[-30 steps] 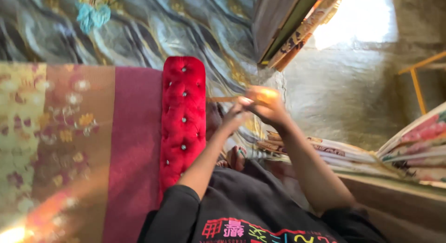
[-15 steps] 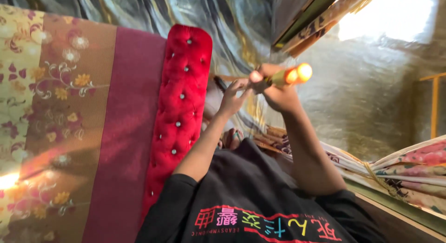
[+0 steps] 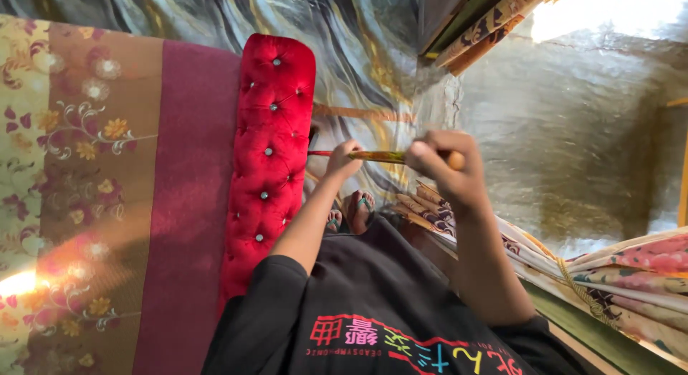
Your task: Using a long stick to push a cleaning cloth around the floor and across surfaces of furniture.
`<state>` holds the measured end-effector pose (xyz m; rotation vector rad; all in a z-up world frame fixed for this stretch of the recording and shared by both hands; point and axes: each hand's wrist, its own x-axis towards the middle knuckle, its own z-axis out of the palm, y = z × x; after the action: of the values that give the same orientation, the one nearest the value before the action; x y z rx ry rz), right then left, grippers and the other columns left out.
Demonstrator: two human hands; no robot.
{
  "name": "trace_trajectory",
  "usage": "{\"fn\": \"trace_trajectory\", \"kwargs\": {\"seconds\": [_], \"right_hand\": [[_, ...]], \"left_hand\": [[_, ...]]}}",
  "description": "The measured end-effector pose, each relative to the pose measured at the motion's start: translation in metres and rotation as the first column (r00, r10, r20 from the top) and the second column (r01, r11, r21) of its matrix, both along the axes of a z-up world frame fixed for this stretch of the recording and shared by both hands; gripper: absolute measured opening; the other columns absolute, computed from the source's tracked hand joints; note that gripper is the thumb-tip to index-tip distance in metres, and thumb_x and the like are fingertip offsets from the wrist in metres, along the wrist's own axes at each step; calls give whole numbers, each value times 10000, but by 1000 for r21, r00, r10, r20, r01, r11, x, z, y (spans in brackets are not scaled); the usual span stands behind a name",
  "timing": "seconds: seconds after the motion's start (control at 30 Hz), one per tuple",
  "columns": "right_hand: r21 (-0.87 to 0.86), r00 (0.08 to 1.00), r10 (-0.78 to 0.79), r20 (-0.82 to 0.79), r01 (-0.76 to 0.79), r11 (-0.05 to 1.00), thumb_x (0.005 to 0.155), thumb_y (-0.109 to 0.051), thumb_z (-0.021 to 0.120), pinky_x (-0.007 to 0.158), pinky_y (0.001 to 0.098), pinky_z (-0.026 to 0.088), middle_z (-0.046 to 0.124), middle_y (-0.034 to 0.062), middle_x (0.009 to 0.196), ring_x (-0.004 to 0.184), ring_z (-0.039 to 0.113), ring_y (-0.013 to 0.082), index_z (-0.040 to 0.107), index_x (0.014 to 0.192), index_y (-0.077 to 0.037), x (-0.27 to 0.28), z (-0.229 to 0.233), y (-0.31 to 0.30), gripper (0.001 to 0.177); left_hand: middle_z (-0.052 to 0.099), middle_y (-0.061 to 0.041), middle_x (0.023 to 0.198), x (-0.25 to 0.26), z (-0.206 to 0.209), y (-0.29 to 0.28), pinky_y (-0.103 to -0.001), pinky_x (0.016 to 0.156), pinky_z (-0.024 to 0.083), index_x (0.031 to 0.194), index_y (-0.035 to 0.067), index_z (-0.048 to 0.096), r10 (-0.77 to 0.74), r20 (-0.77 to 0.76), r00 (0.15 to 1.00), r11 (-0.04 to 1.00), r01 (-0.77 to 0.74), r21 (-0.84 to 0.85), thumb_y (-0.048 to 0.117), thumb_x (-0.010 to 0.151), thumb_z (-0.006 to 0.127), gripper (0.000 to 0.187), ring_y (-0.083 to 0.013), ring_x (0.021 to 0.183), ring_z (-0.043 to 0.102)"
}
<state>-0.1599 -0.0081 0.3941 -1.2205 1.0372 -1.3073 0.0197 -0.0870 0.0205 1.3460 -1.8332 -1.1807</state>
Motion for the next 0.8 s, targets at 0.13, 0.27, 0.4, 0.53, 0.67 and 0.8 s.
{"fn": "trace_trajectory", "kwargs": {"seconds": [0.13,0.27,0.4,0.53,0.67,0.8], "right_hand": [[58,979,-95,-182,107,993,984,-76,644,536,281,363,570,35,617,555,485,108,570,665,-14,-21,15,8,333],[21,923,20,-385,-13,1000,938,-48,690,511,307,328,478,33,578,513,429,118,551,655,5,-35,28,8,320],[-123,964,82,-253,-116,986,888,-30,711,557,342,359,485,61,610,544,456,172,509,675,-10,-46,72,11,294],[-295,976,211,-46,-215,931,846,-46,720,566,362,411,543,82,628,554,515,200,524,700,-12,-55,78,-12,247],[-440,939,341,-57,-330,835,823,-65,751,532,372,454,539,82,600,525,553,226,519,680,-27,-50,63,-56,275],[-472,910,351,-221,-415,778,812,-79,764,509,366,406,513,80,573,499,536,243,531,654,-46,-28,63,-110,284]], "left_hand": [[721,-175,842,-61,-13,14,-445,703,539,845,86,697,-38,-2,999,993,38,115,256,873,684,173,-365,820,710],[718,-175,839,-109,-5,20,-441,688,537,864,85,706,-75,-47,996,987,80,136,284,868,677,201,-363,813,711],[688,-162,742,-129,52,15,-445,650,511,775,63,676,-27,-29,999,997,29,75,408,888,709,365,-338,717,682],[584,-153,622,-133,107,-3,-448,608,465,683,36,552,-23,27,999,986,18,167,467,932,688,516,-320,600,596],[512,-116,569,-133,122,-45,-434,582,427,621,39,488,136,-206,969,978,-164,-127,470,927,719,577,-295,569,510],[500,-114,559,-116,137,-106,-411,573,415,634,40,482,151,-262,953,980,-179,-84,413,933,739,542,-271,539,492]]}}
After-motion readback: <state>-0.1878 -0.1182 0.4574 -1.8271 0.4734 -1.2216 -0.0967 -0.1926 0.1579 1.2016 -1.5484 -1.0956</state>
